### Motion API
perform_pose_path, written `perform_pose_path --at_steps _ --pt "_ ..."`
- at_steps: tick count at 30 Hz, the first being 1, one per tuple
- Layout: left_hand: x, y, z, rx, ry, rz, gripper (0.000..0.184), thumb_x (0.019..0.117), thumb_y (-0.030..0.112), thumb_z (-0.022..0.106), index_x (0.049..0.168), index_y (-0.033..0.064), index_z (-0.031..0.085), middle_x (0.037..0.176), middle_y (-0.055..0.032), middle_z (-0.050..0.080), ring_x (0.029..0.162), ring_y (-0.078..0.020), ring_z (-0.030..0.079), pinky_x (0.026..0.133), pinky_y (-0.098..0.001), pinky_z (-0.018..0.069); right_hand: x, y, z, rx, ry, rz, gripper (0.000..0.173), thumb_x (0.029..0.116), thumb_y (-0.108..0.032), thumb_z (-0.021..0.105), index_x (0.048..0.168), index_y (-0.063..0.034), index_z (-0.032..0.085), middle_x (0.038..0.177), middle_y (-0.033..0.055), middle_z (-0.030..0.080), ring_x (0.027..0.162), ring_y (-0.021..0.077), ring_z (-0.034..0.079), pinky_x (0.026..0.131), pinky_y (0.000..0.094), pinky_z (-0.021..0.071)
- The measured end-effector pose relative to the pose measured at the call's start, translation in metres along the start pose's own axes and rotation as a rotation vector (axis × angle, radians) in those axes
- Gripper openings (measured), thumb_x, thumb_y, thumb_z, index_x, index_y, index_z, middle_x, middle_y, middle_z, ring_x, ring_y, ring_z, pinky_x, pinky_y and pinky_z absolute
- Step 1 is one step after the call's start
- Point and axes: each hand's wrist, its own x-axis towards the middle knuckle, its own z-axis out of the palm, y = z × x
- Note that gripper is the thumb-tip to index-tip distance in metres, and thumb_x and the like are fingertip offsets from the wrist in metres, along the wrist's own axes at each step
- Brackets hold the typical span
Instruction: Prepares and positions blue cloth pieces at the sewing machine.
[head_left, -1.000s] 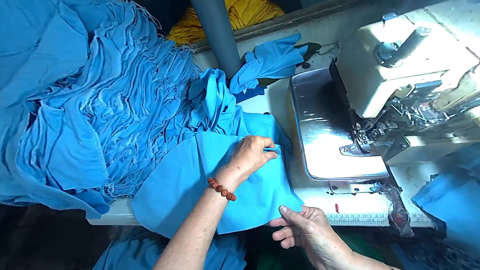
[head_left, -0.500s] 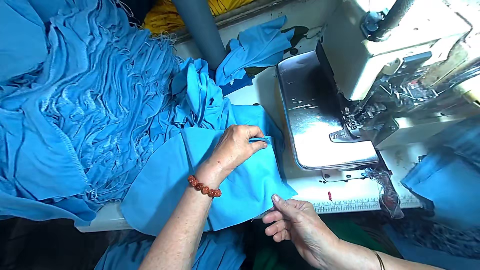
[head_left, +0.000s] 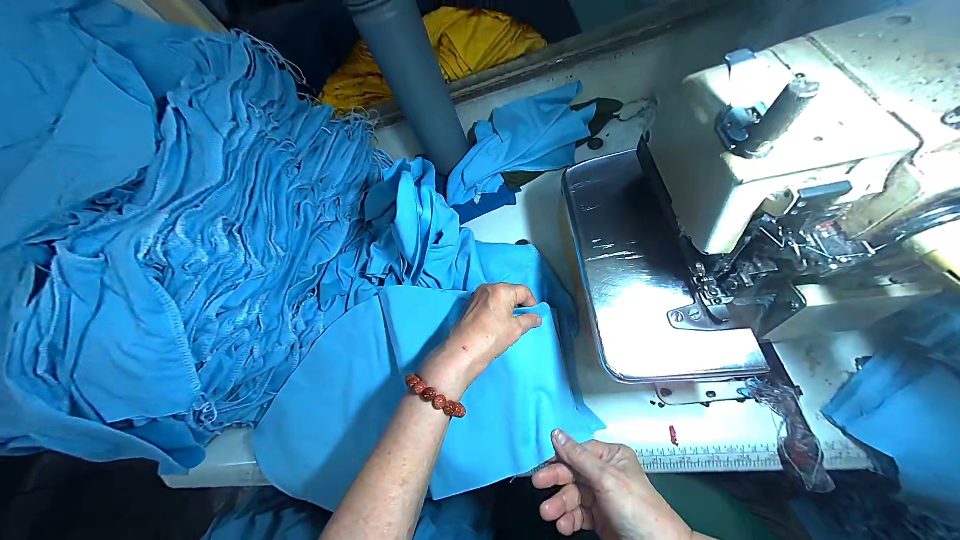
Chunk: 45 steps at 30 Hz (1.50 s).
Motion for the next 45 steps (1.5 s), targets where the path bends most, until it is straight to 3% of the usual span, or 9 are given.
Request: perform_pose_path --at_steps 14,17,21,27,32,34,37,41,45 --pt "-0.008 0.002 0.007 0.053 0.039 -0.003 0.012 0.0950 0.016 0.074 0.095 0.0046 0.074 0.093 -0.0137 0.071 0.088 -0.0307 0.068 0.075 -0.0521 0.0529 0.001 0.003 -0.003 -0.049 -0.008 -0.083 0.033 0.1103 -0.016 0.048 0.088 -0.0002 0.066 0.078 0.0111 0.077 0.058 0.0166 0.073 0.053 0.0265 0.0594" --pt "-0.006 -0.007 0.003 0.019 -0.015 0.033 0.015 0.0984 0.010 0.066 0.106 0.0007 0.075 0.104 -0.0149 0.074 0.099 -0.0275 0.070 0.089 -0.0481 0.0539 -0.006 0.006 -0.004 -0.224 -0.079 -0.395 0.029 0.1062 -0.008 0.050 0.085 -0.0033 0.069 0.076 0.0059 0.077 0.060 0.0127 0.073 0.056 0.0261 0.0612" --pt "-0.030 -0.056 -0.032 -0.344 0.218 0.513 0.017 0.0885 0.002 0.054 0.089 0.0020 0.071 0.086 -0.0014 0.070 0.081 -0.0038 0.065 0.072 -0.0224 0.0541 -0.008 -0.001 -0.006 -0.602 -0.471 -1.000 0.023 0.1031 -0.011 0.060 0.096 0.0031 0.075 0.086 0.0065 0.078 0.077 0.0096 0.075 0.072 0.0276 0.0644" --pt "-0.158 -0.092 -0.138 -0.647 0.497 0.454 0.032 0.1013 0.037 0.047 0.079 0.0290 0.069 0.085 0.0110 0.068 0.098 -0.0111 0.067 0.105 -0.0400 0.0492 0.014 -0.013 -0.015 -0.939 -0.578 -1.276 0.027 0.1067 -0.020 0.055 0.108 0.0030 0.071 0.092 0.0116 0.076 0.083 0.0084 0.073 0.078 0.0205 0.0590" --pt "-0.252 -0.162 -0.124 -0.486 0.876 -0.181 0.031 0.0963 0.018 0.041 0.076 0.0245 0.064 0.103 0.0086 0.073 0.105 -0.0063 0.067 0.090 -0.0259 0.0548 0.015 -0.018 -0.031 -0.999 -0.388 -1.146 0.026 0.1056 -0.014 0.054 0.109 0.0052 0.071 0.095 0.0119 0.077 0.081 0.0085 0.074 0.074 0.0238 0.0614" --pt "-0.262 -0.177 -0.096 -0.470 1.078 -0.542 0.021 0.1002 0.003 0.044 0.104 0.0016 0.065 0.103 -0.0024 0.069 0.090 -0.0076 0.066 0.082 -0.0290 0.0554 0.014 -0.020 -0.034 -1.016 -0.350 -1.115 0.025 0.1047 -0.013 0.055 0.110 0.0058 0.071 0.097 0.0118 0.077 0.081 0.0083 0.074 0.074 0.0238 0.0613" --pt "-0.267 -0.180 -0.050 -0.591 1.334 -0.848 0.030 0.1031 0.016 0.050 0.127 0.0007 0.059 0.111 -0.0072 0.066 0.086 -0.0109 0.065 0.077 -0.0291 0.0557 0.013 -0.025 -0.038 -1.032 -0.315 -1.120 0.024 0.1043 -0.010 0.055 0.111 0.0069 0.071 0.098 0.0125 0.077 0.081 0.0089 0.074 0.073 0.0245 0.0617" --pt "-0.265 -0.164 0.026 -1.014 1.319 -1.021 0.066 0.1046 0.044 0.051 0.156 0.0068 0.033 0.153 -0.0202 0.041 0.132 -0.0335 0.045 0.101 -0.0558 0.0411 0.011 -0.027 -0.038 -1.029 -0.318 -1.094 0.023 0.1040 -0.009 0.056 0.111 0.0078 0.070 0.095 0.0130 0.077 0.079 0.0100 0.074 0.073 0.0255 0.0615" --pt "-0.256 -0.155 0.063 -1.494 1.152 -0.844 0.055 0.1079 0.057 0.023 0.144 0.0195 0.039 0.129 -0.0013 0.061 0.113 -0.0135 0.063 0.088 -0.0412 0.0562 0.008 -0.024 -0.039 -1.033 -0.386 -1.011 0.023 0.1040 -0.008 0.055 0.110 0.0074 0.071 0.094 0.0151 0.077 0.078 0.0151 0.075 0.074 0.0313 0.0625"
